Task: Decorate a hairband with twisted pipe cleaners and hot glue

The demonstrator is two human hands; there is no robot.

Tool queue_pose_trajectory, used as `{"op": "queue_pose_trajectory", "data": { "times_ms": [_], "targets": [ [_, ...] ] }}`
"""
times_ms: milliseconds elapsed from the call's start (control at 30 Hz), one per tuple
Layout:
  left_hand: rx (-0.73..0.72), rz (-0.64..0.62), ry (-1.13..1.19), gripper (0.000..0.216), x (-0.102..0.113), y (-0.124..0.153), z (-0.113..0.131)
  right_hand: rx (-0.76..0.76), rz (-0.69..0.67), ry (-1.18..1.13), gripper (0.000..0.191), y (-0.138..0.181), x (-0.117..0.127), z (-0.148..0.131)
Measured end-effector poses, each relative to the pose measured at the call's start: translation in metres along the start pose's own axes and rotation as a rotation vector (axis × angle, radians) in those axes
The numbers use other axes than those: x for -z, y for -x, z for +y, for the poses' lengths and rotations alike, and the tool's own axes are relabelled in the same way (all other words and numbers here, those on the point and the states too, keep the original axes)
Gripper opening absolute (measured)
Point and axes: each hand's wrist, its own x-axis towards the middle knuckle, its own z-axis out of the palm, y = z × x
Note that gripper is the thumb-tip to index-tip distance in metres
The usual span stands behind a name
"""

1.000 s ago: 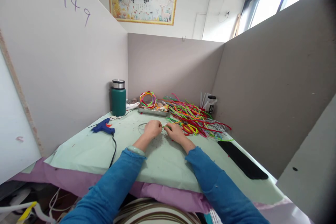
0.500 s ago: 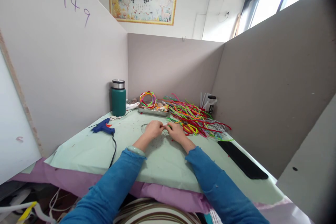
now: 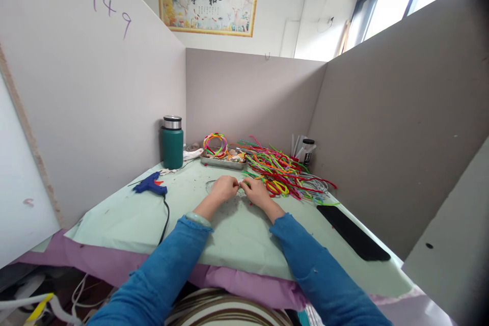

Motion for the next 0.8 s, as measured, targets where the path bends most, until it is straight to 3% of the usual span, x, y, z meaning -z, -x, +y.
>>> {"op": "queue_pose_trajectory", "data": {
  "times_ms": [800],
  "targets": [
    [0.052,-0.008,-0.041,0.027,0.0024,0.0027,0.0044,0.002,-0.011,0.011,0.023,0.0002,0.0008,-0.0017]
  ]
}}
